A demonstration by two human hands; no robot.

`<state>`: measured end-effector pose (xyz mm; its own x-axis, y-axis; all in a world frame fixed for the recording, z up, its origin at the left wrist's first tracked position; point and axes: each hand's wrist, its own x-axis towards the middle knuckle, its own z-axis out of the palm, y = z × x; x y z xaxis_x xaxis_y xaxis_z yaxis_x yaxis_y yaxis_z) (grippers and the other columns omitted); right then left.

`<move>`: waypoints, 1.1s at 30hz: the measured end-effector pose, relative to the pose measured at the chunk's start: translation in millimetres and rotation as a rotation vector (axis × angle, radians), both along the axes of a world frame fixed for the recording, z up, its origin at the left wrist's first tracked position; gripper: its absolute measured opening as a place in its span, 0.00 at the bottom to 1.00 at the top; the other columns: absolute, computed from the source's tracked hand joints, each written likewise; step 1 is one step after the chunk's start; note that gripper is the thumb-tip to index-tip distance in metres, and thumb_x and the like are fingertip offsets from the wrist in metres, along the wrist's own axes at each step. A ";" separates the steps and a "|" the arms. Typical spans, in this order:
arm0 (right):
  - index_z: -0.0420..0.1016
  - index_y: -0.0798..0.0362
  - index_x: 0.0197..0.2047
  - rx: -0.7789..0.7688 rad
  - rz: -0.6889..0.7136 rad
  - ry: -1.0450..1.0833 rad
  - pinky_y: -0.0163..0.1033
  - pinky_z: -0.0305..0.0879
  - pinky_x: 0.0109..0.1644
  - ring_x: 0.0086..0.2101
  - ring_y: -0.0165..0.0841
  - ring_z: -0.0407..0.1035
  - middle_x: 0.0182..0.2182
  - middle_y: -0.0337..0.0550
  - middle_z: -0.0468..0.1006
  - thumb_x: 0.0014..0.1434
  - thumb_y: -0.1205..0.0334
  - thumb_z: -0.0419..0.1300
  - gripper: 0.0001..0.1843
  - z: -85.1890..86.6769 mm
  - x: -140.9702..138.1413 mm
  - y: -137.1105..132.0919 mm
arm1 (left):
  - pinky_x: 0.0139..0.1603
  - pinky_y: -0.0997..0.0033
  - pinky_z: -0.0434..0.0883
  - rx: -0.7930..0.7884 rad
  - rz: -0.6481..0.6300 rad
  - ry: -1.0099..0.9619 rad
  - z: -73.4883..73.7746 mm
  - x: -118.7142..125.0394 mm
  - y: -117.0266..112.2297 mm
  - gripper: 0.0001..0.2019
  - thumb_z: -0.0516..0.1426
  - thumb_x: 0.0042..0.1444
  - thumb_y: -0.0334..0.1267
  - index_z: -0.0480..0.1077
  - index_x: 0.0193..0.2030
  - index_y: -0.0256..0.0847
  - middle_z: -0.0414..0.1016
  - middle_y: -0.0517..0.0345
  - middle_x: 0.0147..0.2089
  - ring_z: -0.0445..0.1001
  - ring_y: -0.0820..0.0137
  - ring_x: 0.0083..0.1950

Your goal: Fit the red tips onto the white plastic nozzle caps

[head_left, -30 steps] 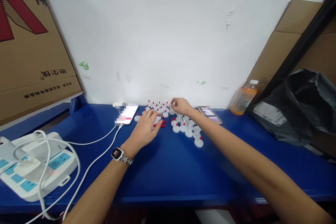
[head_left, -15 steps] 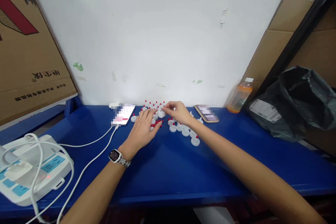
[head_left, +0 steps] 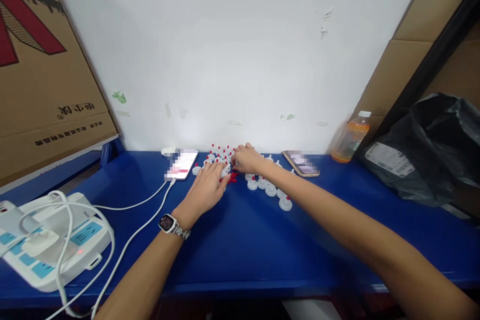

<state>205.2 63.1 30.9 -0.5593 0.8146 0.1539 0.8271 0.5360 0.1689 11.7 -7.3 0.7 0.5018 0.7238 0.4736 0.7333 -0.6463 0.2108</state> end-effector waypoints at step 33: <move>0.70 0.53 0.28 -0.417 0.033 1.648 0.33 0.58 0.28 0.22 0.26 0.63 0.22 0.36 0.74 0.46 0.45 0.71 0.22 -12.8 4.5 -88.3 | 0.52 0.54 0.68 -0.024 -0.208 -0.080 8.6 13.7 -15.6 0.15 0.46 0.70 0.45 0.66 0.54 0.41 0.72 0.50 0.48 0.68 0.59 0.50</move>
